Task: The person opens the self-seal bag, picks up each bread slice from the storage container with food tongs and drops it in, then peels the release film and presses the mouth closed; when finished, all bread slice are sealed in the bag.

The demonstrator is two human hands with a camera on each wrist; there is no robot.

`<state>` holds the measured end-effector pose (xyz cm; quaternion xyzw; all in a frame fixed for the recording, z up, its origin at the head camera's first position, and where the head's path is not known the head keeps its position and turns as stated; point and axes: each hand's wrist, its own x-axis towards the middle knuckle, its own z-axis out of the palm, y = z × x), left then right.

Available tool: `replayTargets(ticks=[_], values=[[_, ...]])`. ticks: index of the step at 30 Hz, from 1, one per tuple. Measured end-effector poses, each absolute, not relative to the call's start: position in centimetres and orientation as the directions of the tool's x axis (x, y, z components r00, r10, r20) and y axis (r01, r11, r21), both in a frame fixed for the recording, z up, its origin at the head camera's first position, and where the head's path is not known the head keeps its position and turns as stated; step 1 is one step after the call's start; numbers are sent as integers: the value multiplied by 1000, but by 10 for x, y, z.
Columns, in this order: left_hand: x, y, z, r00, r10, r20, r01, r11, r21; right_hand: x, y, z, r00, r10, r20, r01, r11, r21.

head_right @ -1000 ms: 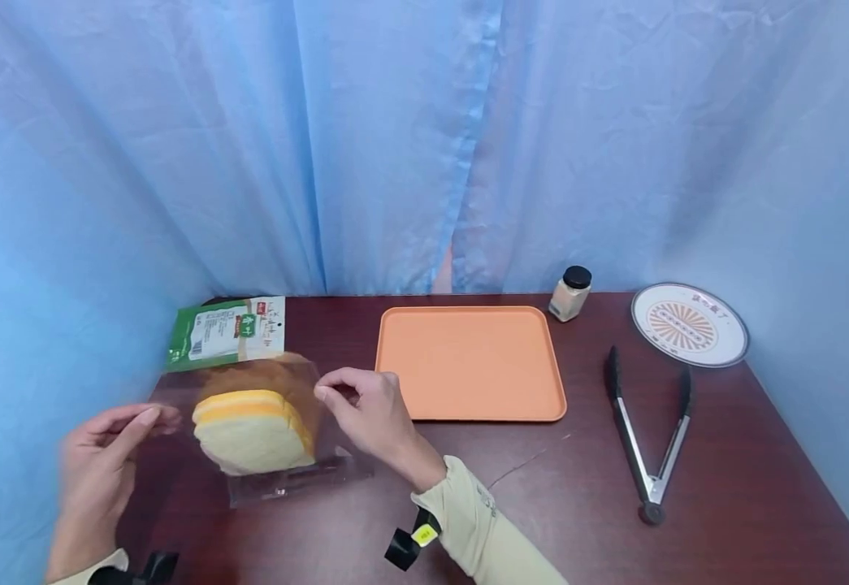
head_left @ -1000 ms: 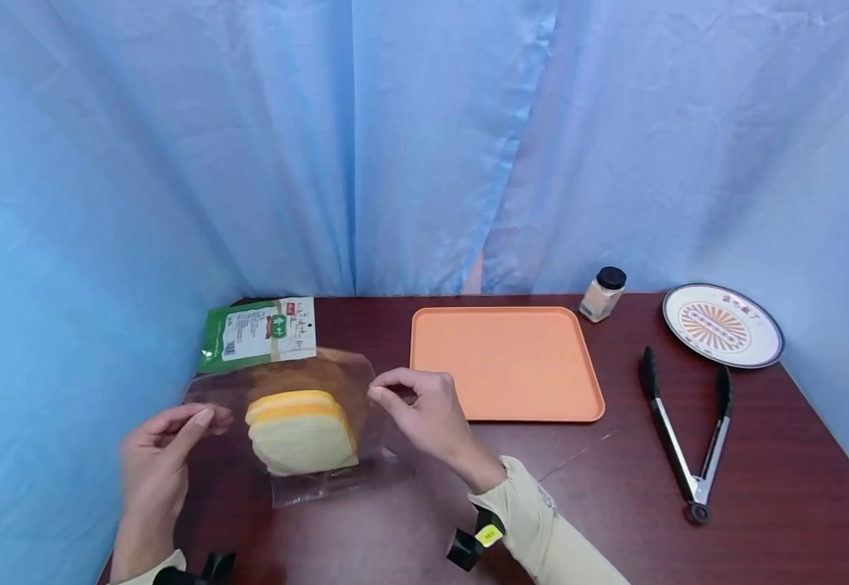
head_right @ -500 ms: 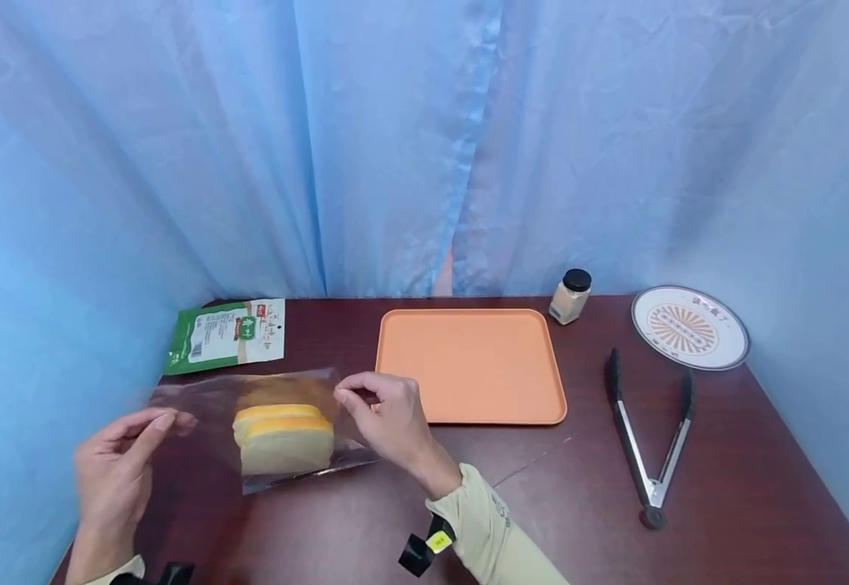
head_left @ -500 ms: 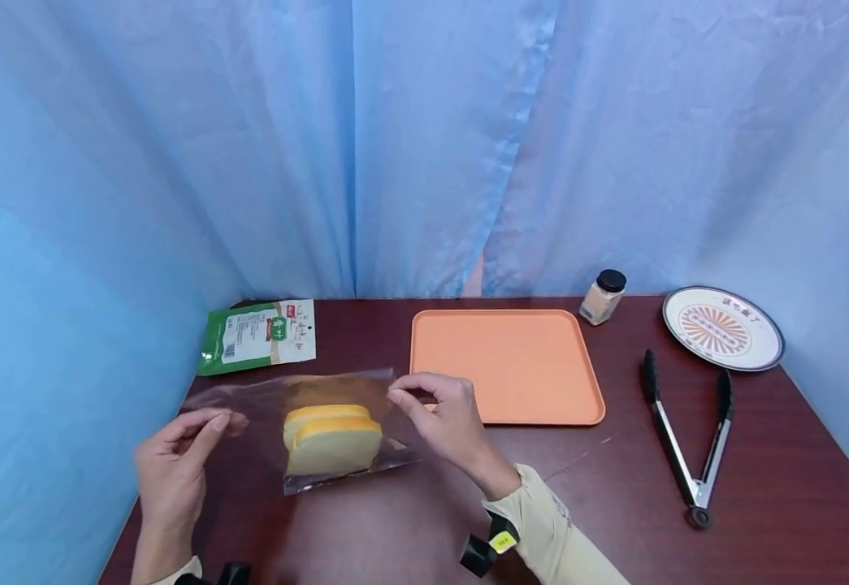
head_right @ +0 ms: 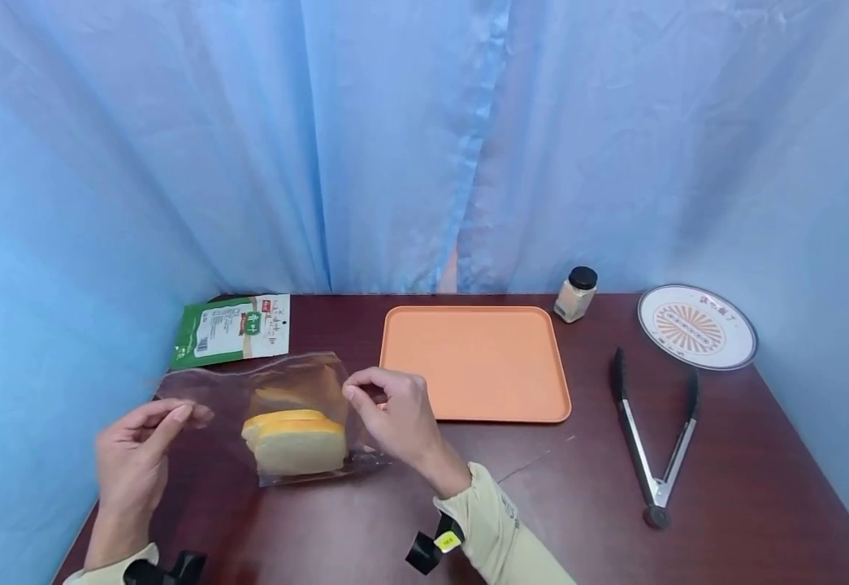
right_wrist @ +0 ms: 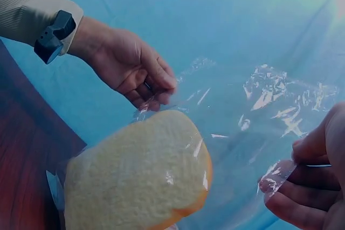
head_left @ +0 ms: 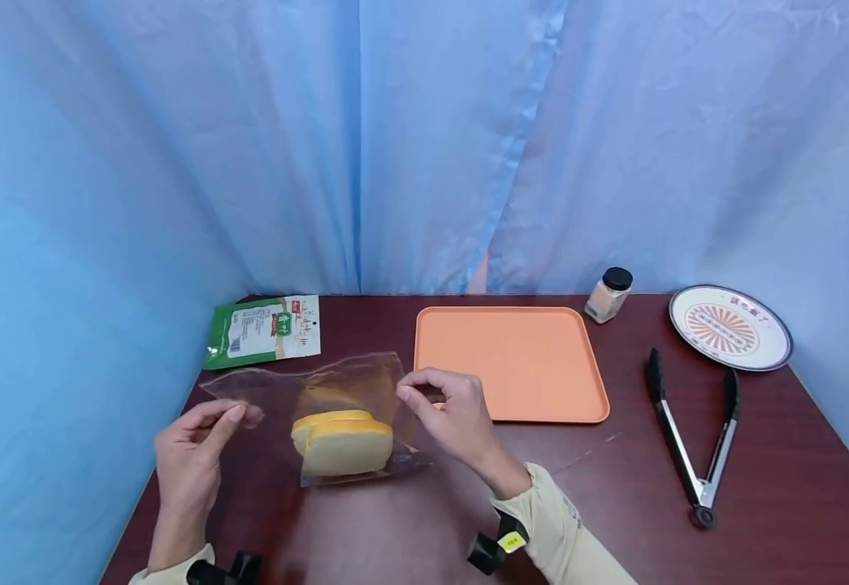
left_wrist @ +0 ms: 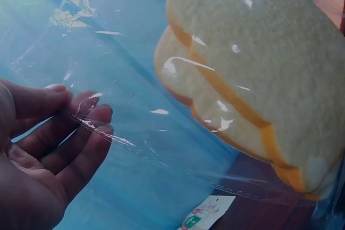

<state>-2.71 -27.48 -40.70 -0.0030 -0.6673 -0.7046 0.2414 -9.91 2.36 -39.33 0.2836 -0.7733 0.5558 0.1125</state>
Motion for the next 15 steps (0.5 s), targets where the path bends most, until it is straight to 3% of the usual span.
replayTargets(ticks=[8,15], values=[[-22,-275,-401,-893,-343,291,302,22,953,-97,28,-392,-839,-330,433,-504,167,-848],[-10,-274,-392,-896,-310,318,338,-12,941,-90,32,-390,-822,-352,447,-496,58,-866]])
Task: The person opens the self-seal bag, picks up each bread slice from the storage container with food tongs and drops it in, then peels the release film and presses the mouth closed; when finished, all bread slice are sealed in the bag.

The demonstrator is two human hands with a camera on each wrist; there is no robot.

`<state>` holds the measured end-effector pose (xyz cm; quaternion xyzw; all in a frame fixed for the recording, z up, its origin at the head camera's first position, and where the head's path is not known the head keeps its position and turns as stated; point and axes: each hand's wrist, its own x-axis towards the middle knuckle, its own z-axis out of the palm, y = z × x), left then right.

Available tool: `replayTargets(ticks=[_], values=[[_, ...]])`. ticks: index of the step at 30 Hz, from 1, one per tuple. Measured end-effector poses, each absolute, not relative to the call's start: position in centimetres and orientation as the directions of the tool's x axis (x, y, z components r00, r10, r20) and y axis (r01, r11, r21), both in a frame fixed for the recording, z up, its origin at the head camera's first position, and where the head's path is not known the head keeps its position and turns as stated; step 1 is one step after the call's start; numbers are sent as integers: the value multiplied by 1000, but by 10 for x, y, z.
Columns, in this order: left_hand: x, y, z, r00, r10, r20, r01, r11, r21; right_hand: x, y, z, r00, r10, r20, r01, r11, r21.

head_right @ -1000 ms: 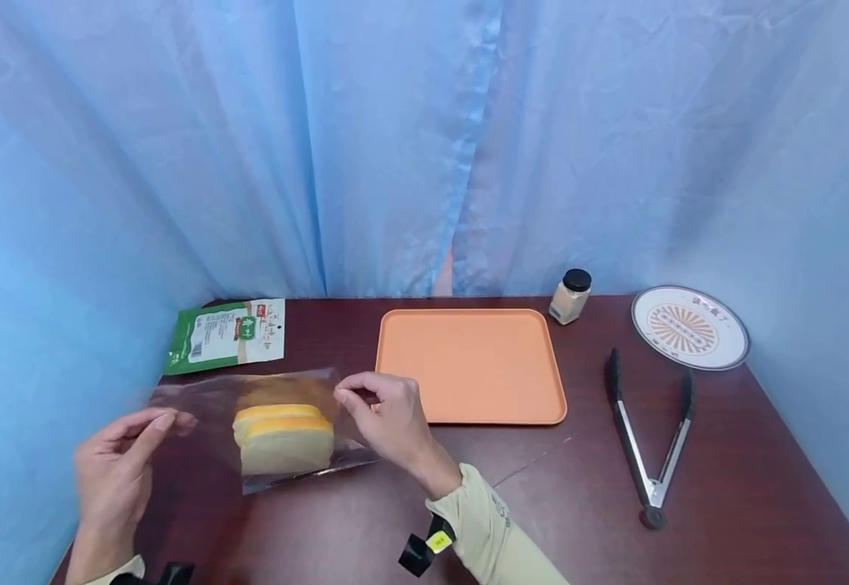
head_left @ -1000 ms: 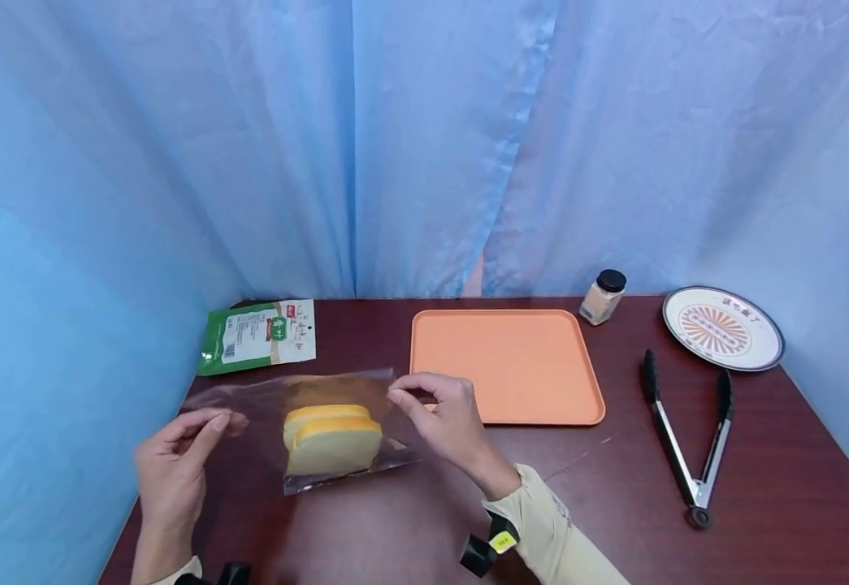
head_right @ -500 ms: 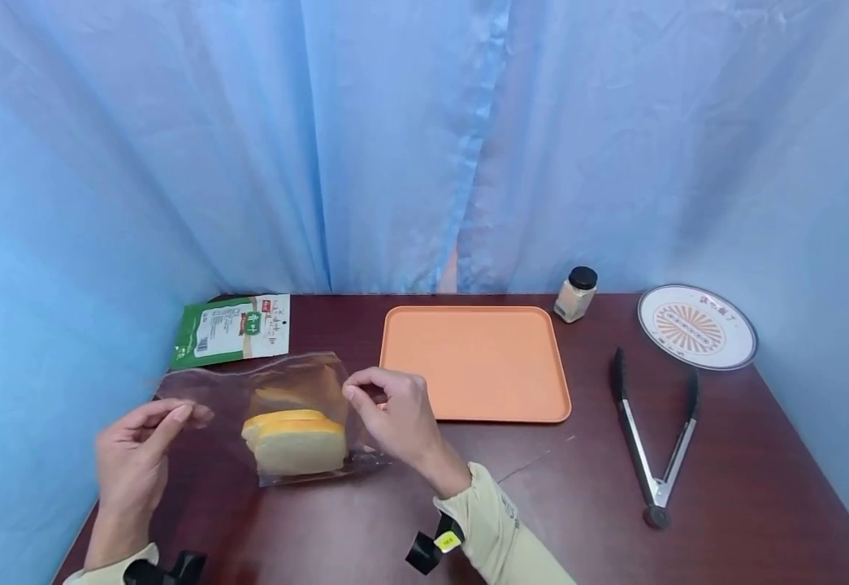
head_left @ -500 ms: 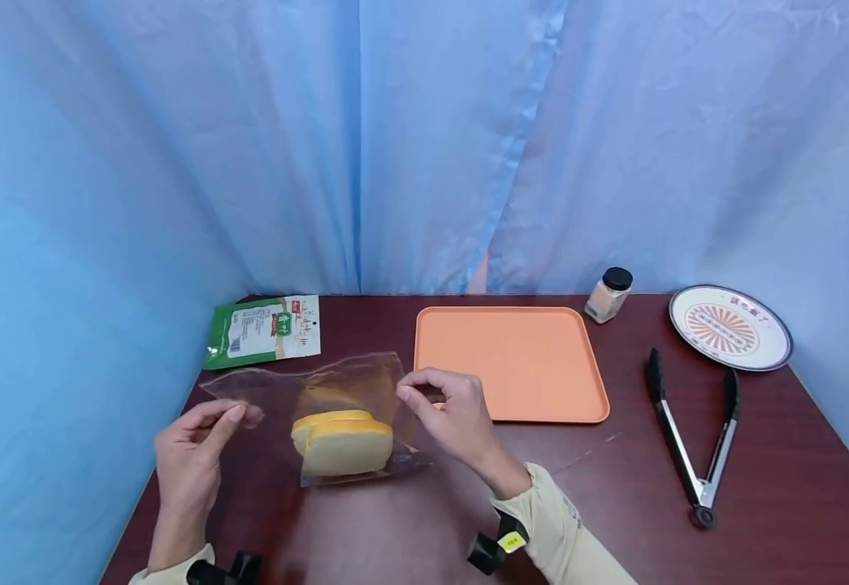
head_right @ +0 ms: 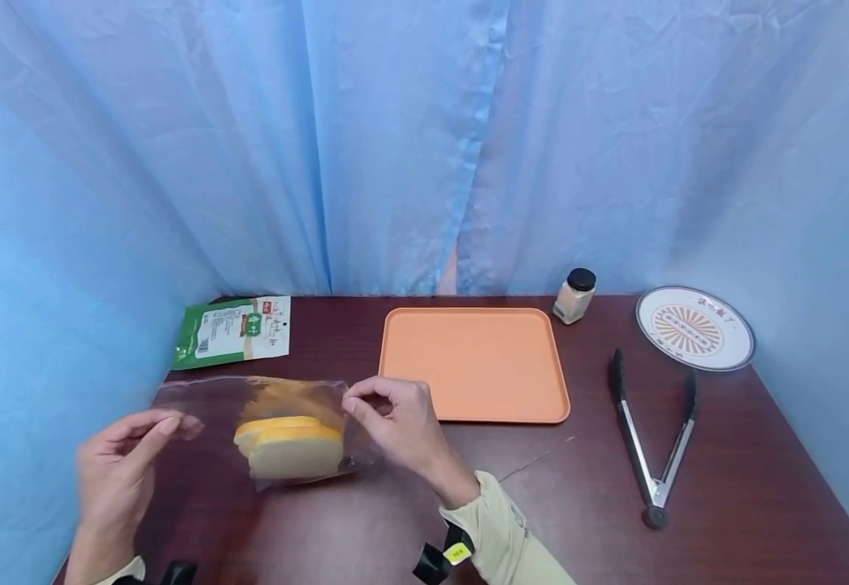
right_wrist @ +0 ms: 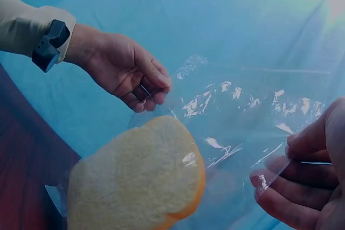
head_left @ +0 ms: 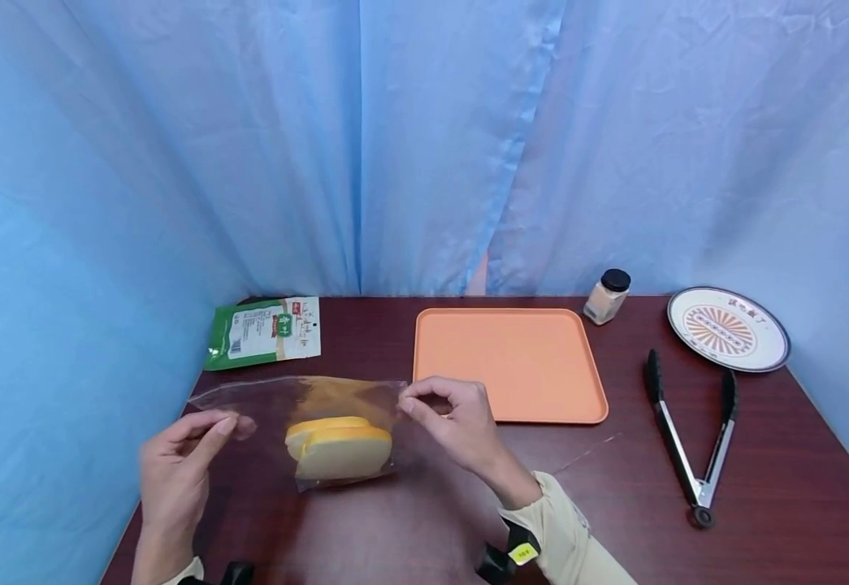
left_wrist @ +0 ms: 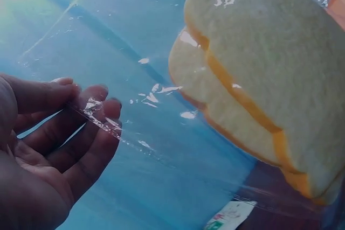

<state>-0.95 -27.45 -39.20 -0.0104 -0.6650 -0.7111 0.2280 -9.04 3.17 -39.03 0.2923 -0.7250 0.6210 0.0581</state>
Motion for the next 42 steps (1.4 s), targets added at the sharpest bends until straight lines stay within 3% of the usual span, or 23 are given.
replayTargets(ticks=[4,9,12,16,19,22,25,29,35,42], values=[[-2,-278,-388,-891,-245,383,411,-73,909,-83,34,-388,-832,-391,394,-418,-25,-908],[-2,-290,-387,-886,-69,459,461,-245,853,-76,35,-384,-863,-481,157,-96,-149,-984],[-7,-295,-388,-937,-1,350,338,-257,905,-80,35,-387,-860,-509,4,93,-165,-982],[-23,-301,-397,-985,96,142,117,-235,965,-94,32,-403,-859,-497,-123,212,-126,-969],[-40,-304,-407,-996,94,11,-6,-181,983,-109,25,-416,-875,-452,-170,231,-84,-969],[-60,-304,-418,-992,3,-125,-124,-115,986,-127,18,-426,-893,-396,-215,247,-31,-969],[-78,-307,-435,-965,-70,-252,-248,-56,967,-144,9,-441,-902,-341,-266,272,29,-962],[-96,-312,-462,-930,-74,-361,-359,-36,933,-161,1,-466,-906,-304,-295,258,157,-953],[-109,-312,-483,-907,-71,-415,-417,15,909,-178,-4,-482,-919,-298,-258,134,380,-915],[-121,-312,-487,-911,-136,-390,-407,125,905,-193,-10,-476,-901,-333,-278,88,488,-869]])
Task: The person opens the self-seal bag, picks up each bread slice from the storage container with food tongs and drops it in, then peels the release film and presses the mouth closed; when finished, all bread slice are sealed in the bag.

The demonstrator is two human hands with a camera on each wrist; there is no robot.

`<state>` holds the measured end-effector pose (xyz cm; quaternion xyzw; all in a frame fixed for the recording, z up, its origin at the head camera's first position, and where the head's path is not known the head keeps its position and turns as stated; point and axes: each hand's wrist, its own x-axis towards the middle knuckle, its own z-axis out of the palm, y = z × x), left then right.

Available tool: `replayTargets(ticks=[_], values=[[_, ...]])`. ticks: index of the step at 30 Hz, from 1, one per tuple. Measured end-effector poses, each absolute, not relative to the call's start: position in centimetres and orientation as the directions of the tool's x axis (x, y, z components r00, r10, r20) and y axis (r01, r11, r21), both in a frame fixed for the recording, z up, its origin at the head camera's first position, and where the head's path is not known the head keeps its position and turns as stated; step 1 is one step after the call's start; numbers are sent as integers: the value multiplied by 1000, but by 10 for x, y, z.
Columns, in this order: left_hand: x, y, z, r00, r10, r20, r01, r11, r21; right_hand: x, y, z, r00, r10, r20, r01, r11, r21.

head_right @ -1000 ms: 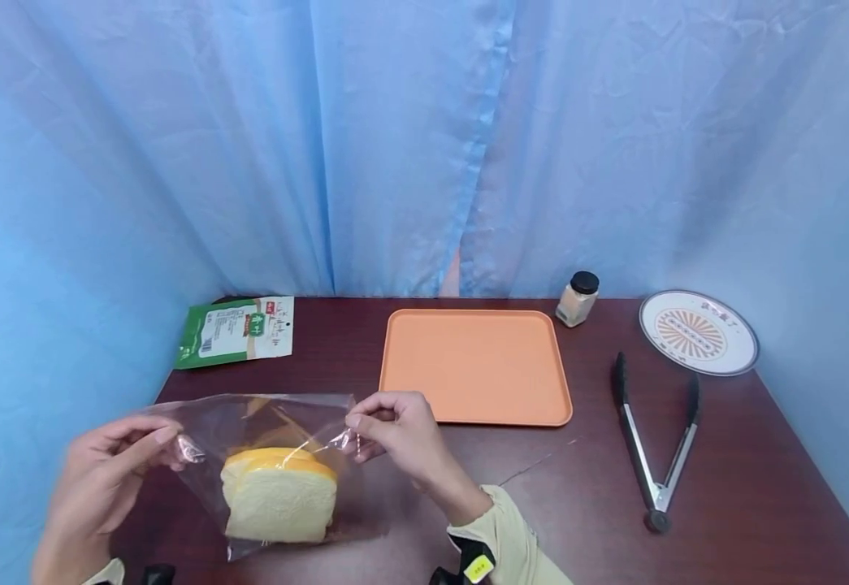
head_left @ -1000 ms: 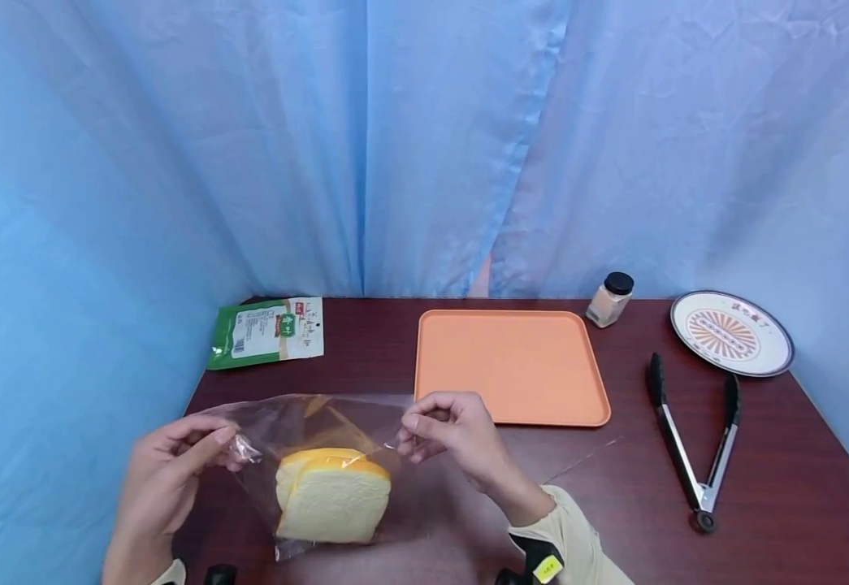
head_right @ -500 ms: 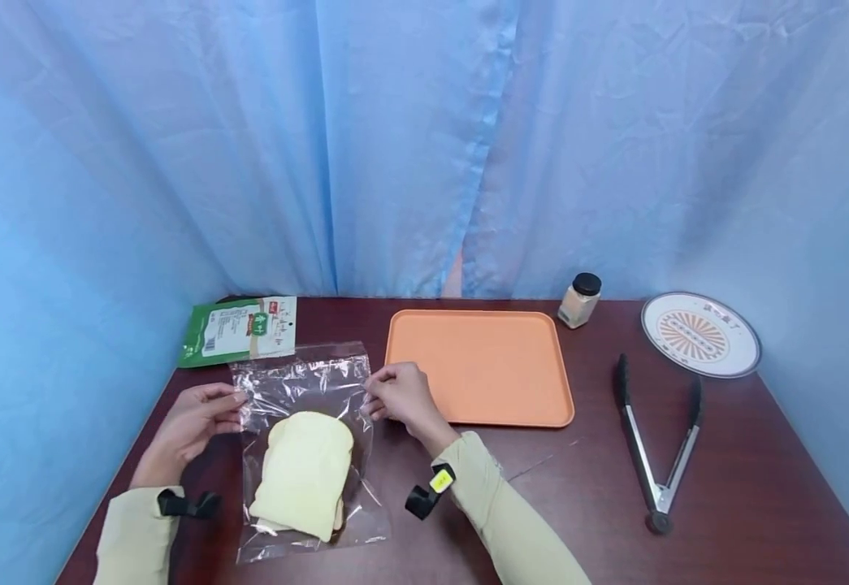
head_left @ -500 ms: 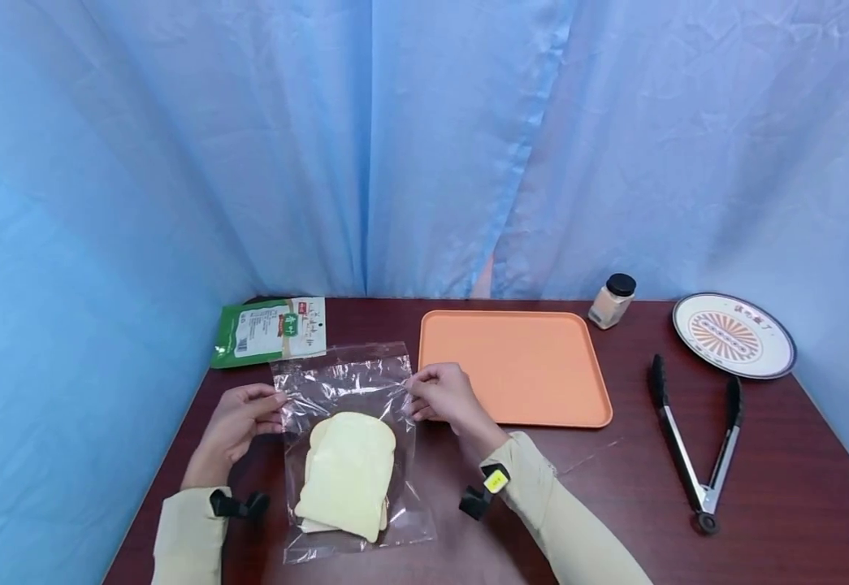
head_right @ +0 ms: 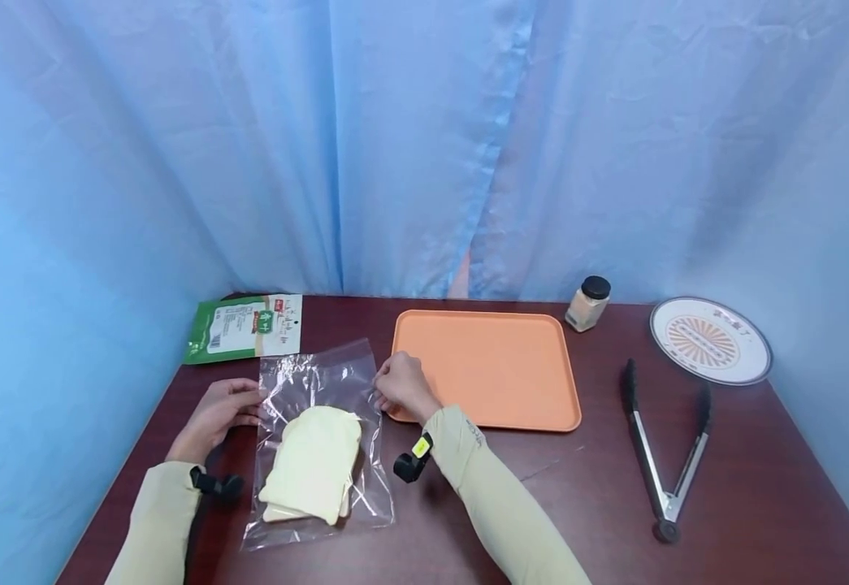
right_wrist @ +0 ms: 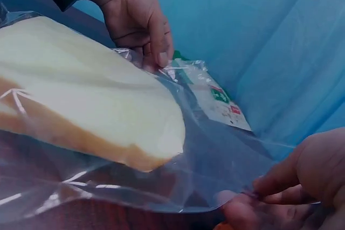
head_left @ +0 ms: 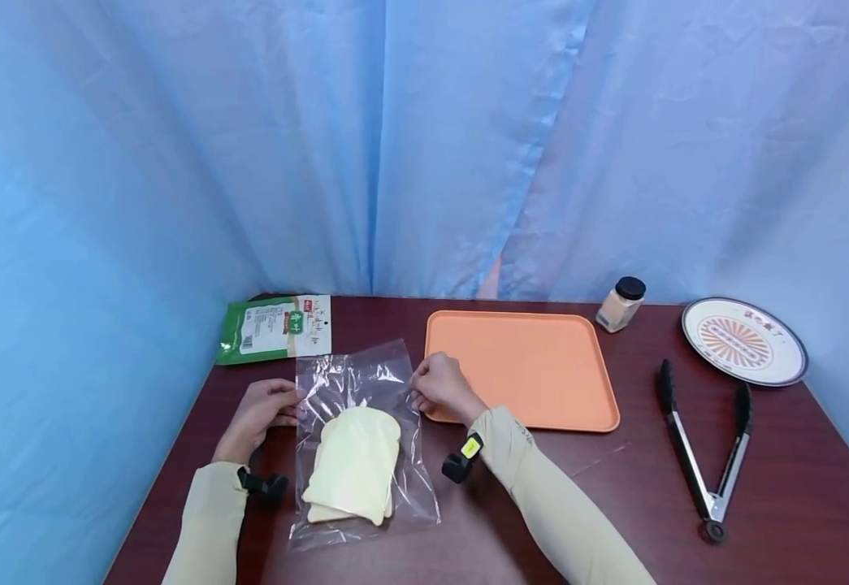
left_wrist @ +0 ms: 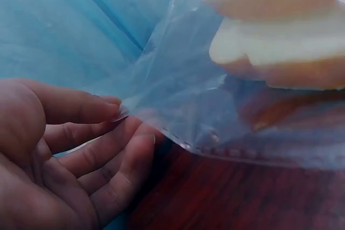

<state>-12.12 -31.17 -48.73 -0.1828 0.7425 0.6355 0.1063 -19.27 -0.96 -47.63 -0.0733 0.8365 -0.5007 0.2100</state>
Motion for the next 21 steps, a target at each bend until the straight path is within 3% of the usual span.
replayTargets(ticks=[5,12,21], values=[[-131,-309,-489,-914,-151,-378,-396,119,910,-202,-13,-470,-896,-331,-296,62,566,-822],[-139,-306,-491,-917,-200,-346,-373,117,920,-217,-22,-467,-918,-323,-228,-47,661,-749],[-139,-310,-495,-936,-190,-297,-314,62,947,-229,-22,-482,-913,-354,-204,3,495,-869]])
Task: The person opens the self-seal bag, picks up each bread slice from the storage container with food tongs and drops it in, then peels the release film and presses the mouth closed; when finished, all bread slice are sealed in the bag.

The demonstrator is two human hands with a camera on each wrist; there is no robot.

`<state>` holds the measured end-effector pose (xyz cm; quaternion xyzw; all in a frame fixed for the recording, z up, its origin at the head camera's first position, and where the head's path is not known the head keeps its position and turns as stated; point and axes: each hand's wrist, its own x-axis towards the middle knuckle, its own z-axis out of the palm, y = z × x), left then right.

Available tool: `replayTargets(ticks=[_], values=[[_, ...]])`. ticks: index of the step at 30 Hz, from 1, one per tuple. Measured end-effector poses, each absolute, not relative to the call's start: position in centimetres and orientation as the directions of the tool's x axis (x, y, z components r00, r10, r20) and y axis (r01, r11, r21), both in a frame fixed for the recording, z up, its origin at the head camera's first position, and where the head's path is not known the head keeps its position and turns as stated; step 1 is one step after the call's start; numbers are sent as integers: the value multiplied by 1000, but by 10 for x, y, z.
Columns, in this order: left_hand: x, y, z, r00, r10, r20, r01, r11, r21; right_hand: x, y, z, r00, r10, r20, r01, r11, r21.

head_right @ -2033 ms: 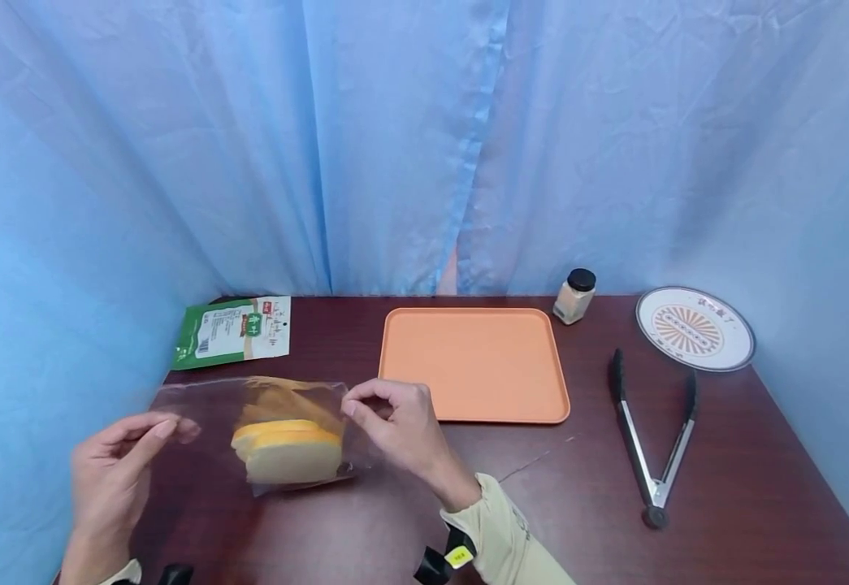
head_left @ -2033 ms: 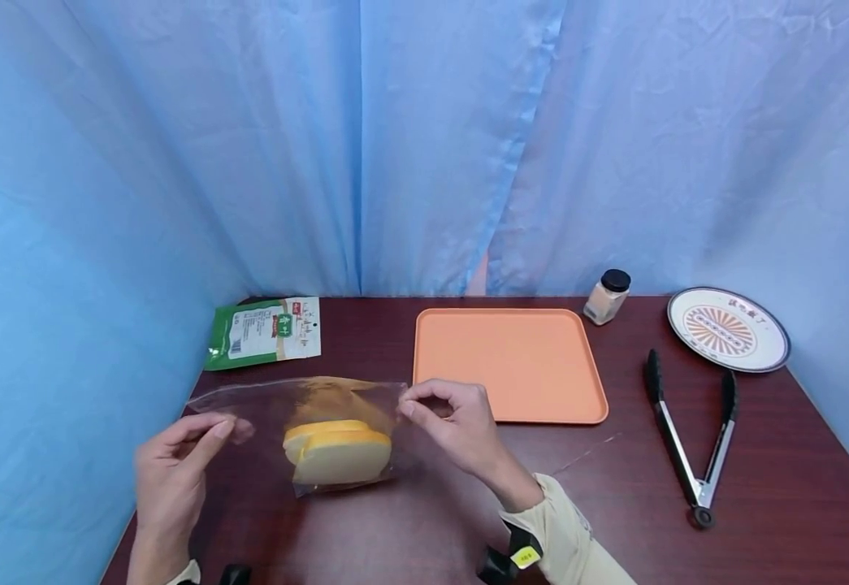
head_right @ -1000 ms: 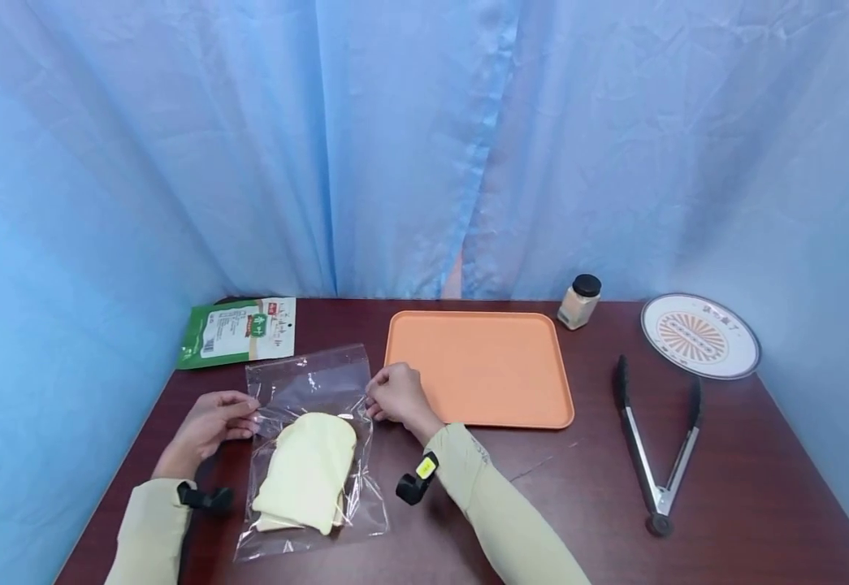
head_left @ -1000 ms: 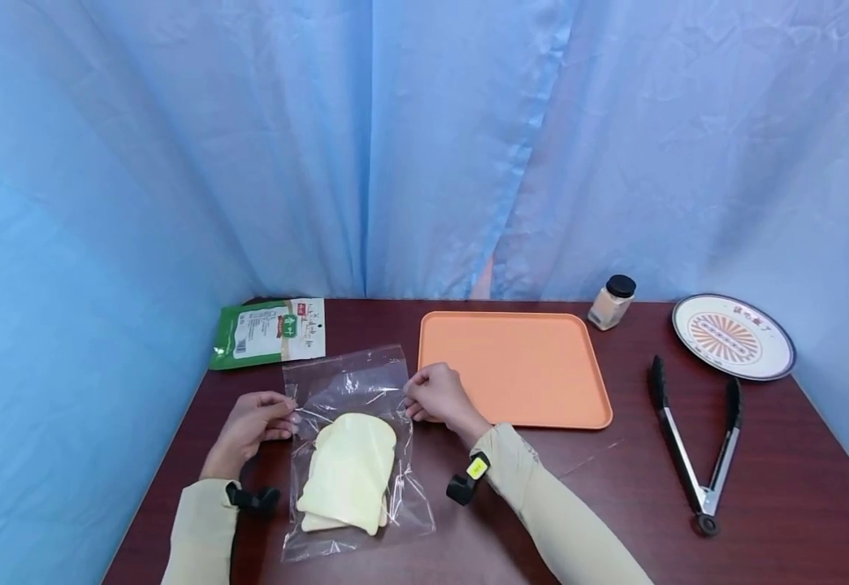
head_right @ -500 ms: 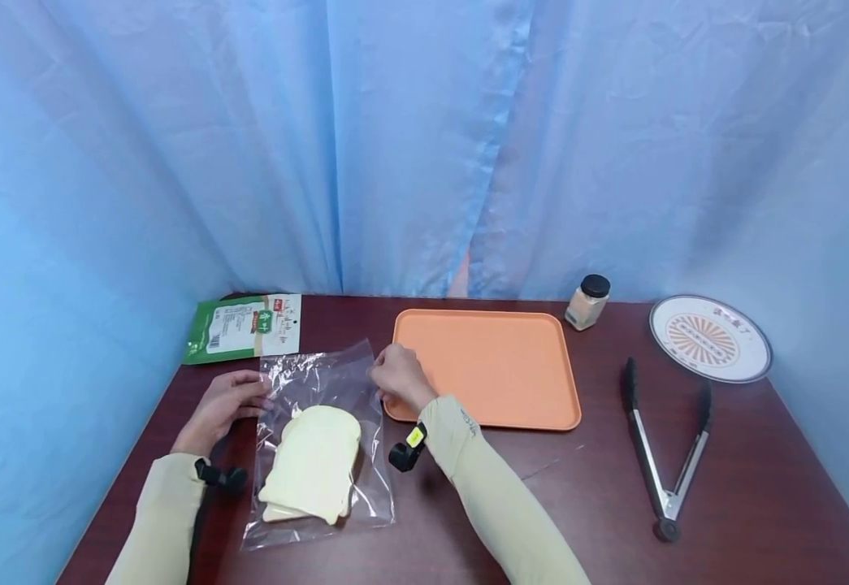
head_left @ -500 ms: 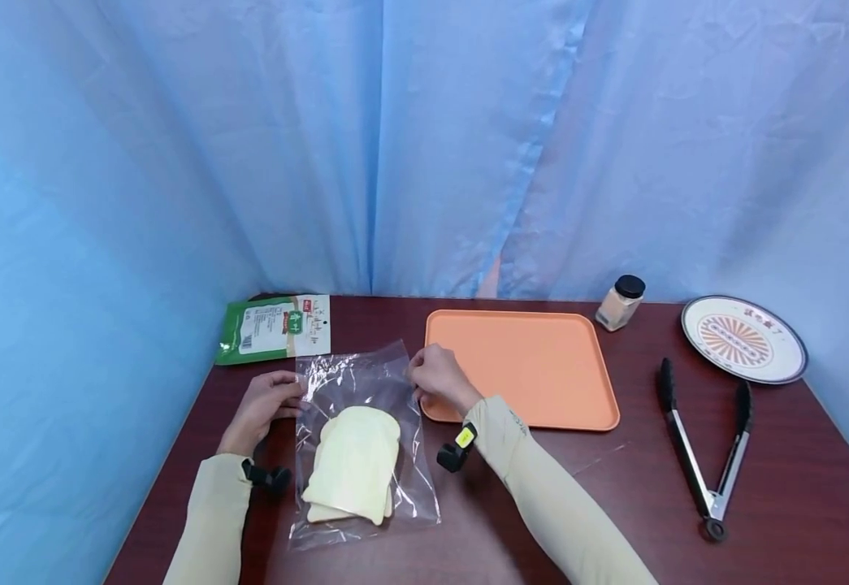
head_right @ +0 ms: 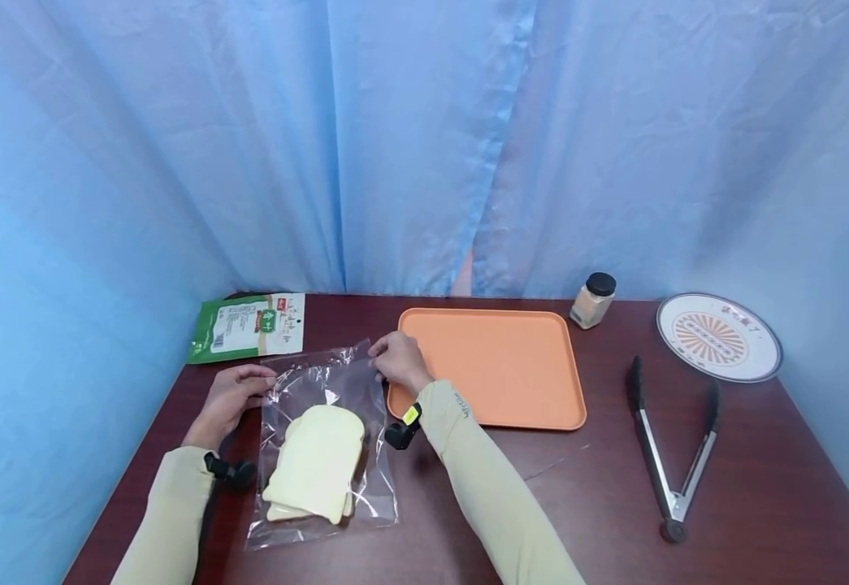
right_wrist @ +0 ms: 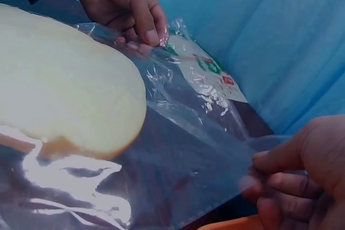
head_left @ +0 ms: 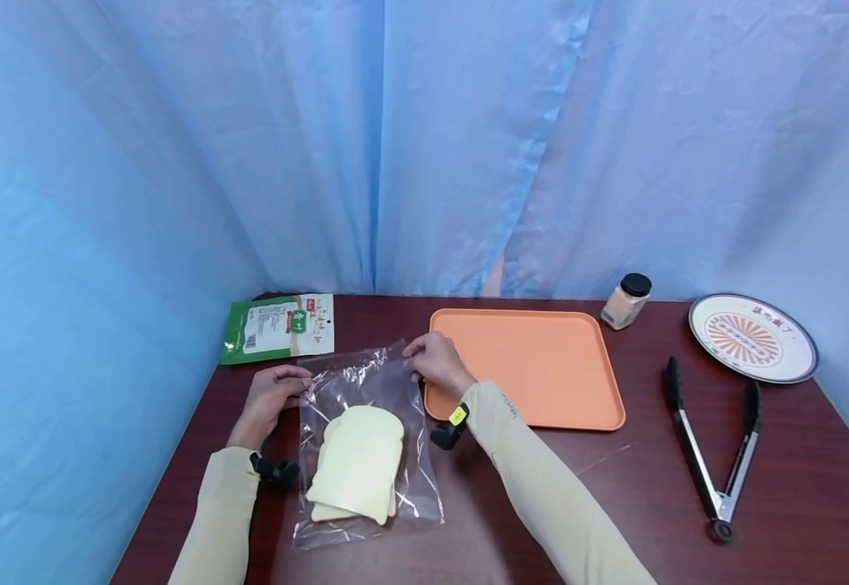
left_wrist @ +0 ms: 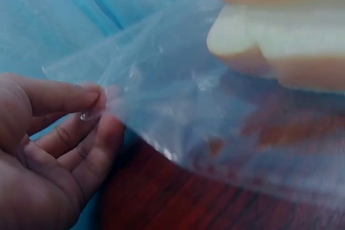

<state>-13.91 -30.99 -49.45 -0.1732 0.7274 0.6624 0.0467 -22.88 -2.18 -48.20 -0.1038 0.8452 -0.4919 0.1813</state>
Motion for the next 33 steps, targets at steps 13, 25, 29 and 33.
replayTargets(ticks=[13,25,29,33], values=[[-138,-319,-504,-954,-129,-269,-254,-124,959,-236,-8,-498,-901,-387,-197,61,336,-940],[-140,-319,-510,-966,-148,-212,-177,-220,959,-240,-3,-501,-881,-436,-184,36,325,-945],[-139,-318,-511,-974,-156,-166,-126,-238,963,-240,-2,-502,-878,-449,-166,28,296,-955],[-138,-318,-512,-977,-167,-136,-89,-262,961,-239,-1,-501,-871,-474,-132,18,236,-972]])
